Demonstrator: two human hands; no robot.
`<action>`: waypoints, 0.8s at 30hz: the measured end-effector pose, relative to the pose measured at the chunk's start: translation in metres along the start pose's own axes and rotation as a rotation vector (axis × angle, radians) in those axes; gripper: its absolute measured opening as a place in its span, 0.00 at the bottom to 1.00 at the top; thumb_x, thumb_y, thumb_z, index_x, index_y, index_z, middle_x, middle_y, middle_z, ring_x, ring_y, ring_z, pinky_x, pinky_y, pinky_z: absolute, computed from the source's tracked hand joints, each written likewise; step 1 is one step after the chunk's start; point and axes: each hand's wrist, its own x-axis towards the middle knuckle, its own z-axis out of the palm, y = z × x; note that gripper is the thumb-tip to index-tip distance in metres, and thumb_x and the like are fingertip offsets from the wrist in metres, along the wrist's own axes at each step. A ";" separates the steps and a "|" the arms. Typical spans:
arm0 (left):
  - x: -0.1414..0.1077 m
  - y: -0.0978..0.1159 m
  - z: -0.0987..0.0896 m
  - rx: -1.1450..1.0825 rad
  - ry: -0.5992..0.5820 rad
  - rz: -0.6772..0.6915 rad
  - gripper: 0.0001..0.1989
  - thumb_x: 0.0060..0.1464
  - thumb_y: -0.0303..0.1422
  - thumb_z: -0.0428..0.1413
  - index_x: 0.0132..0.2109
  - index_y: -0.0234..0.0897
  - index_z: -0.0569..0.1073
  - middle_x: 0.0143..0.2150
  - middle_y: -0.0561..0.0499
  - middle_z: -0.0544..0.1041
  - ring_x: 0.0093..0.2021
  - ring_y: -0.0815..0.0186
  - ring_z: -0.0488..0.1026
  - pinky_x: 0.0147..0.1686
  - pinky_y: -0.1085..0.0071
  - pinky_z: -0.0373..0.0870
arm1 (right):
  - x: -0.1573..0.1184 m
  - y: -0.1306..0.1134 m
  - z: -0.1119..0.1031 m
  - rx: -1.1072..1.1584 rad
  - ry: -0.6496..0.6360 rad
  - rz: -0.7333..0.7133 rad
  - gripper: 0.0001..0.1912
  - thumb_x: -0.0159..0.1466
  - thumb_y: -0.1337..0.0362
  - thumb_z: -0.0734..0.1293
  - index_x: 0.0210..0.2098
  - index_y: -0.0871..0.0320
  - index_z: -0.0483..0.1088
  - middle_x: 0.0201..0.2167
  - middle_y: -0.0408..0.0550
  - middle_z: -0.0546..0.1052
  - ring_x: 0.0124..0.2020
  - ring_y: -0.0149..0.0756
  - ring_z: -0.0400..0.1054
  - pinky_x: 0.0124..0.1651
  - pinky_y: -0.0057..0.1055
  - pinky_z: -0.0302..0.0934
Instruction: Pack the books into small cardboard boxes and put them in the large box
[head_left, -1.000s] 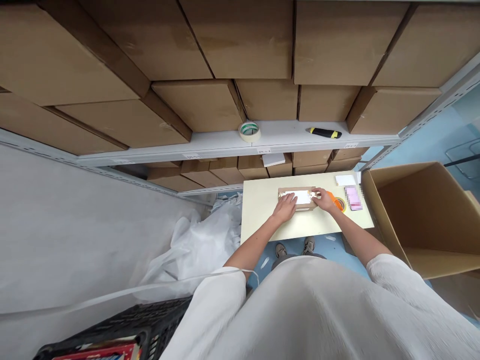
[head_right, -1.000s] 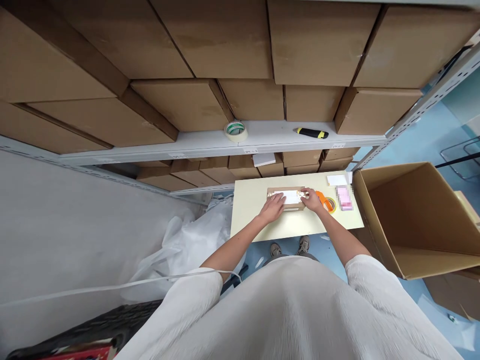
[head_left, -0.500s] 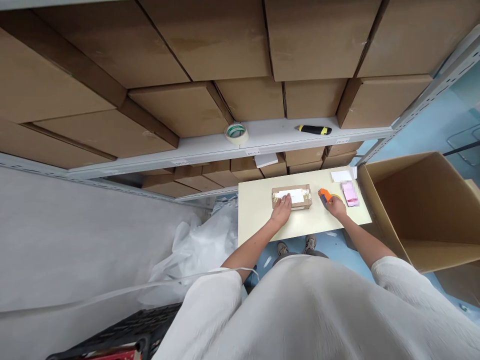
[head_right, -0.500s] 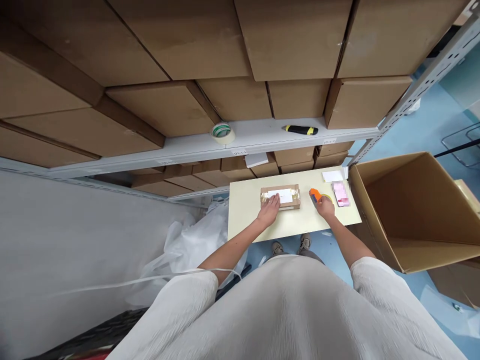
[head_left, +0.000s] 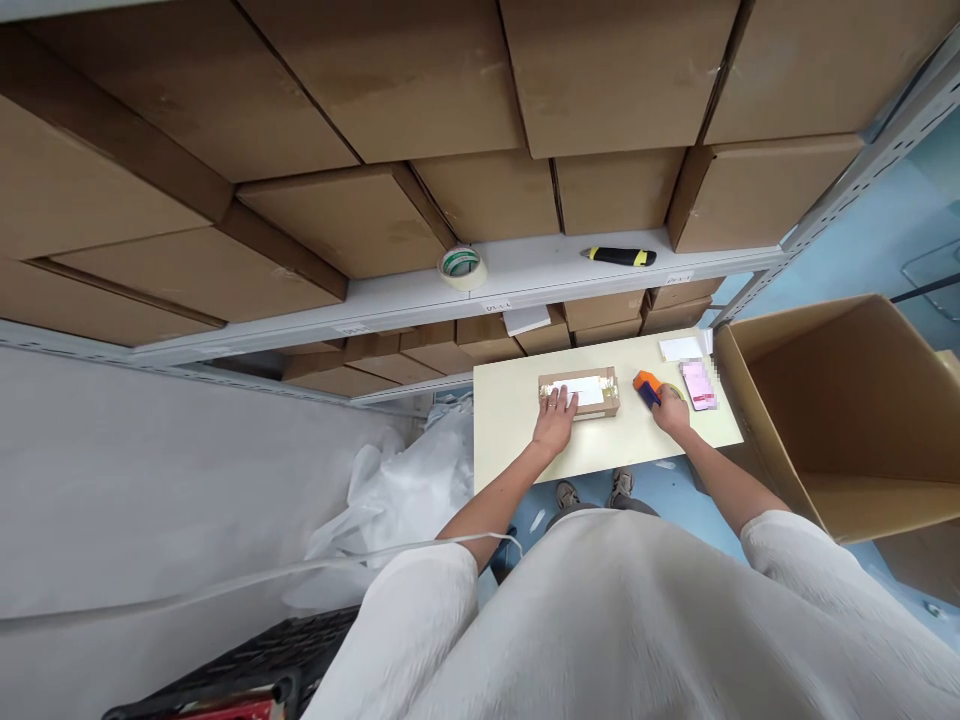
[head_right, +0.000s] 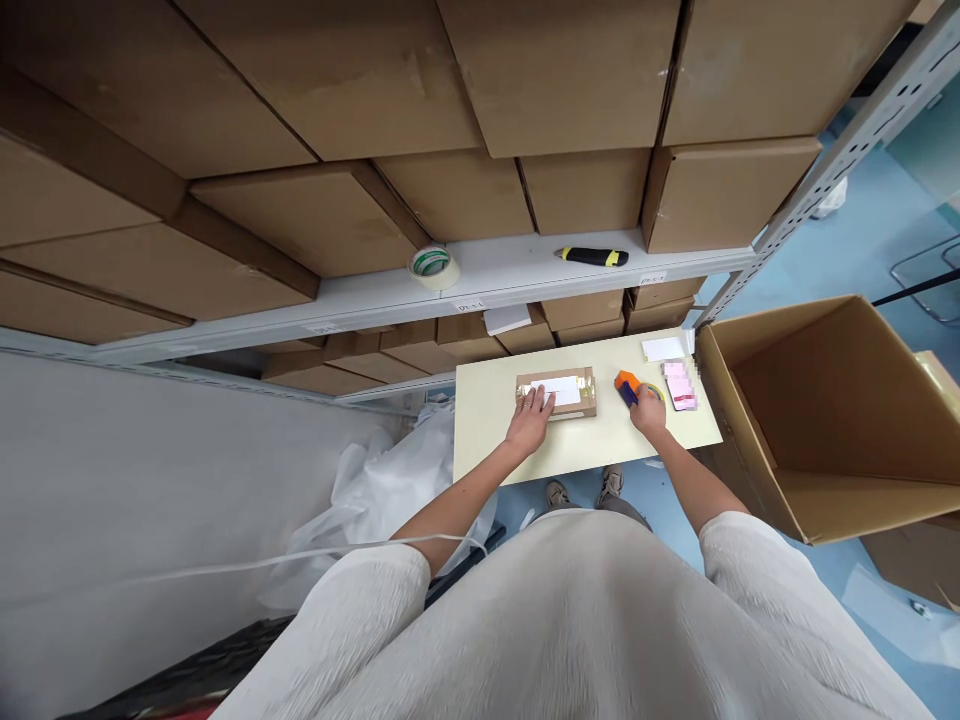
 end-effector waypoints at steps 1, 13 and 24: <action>0.000 -0.001 0.000 -0.003 0.003 0.003 0.41 0.60 0.19 0.50 0.79 0.36 0.59 0.83 0.35 0.51 0.82 0.43 0.48 0.77 0.37 0.48 | 0.001 -0.002 -0.007 0.028 0.025 -0.002 0.18 0.63 0.62 0.66 0.53 0.55 0.68 0.36 0.55 0.79 0.39 0.52 0.74 0.46 0.41 0.63; 0.000 -0.012 -0.006 -0.086 0.142 0.073 0.25 0.72 0.31 0.47 0.72 0.33 0.70 0.76 0.34 0.67 0.77 0.47 0.62 0.74 0.45 0.61 | 0.025 -0.098 -0.082 0.760 -0.140 -0.285 0.18 0.57 0.55 0.63 0.46 0.50 0.66 0.35 0.42 0.75 0.39 0.41 0.67 0.43 0.35 0.62; -0.012 -0.028 -0.017 -0.145 0.156 0.101 0.24 0.71 0.30 0.50 0.69 0.31 0.72 0.74 0.34 0.69 0.74 0.49 0.67 0.74 0.48 0.63 | 0.019 -0.160 -0.047 0.517 -0.322 -0.371 0.15 0.62 0.56 0.62 0.47 0.51 0.69 0.42 0.45 0.78 0.43 0.42 0.69 0.47 0.37 0.65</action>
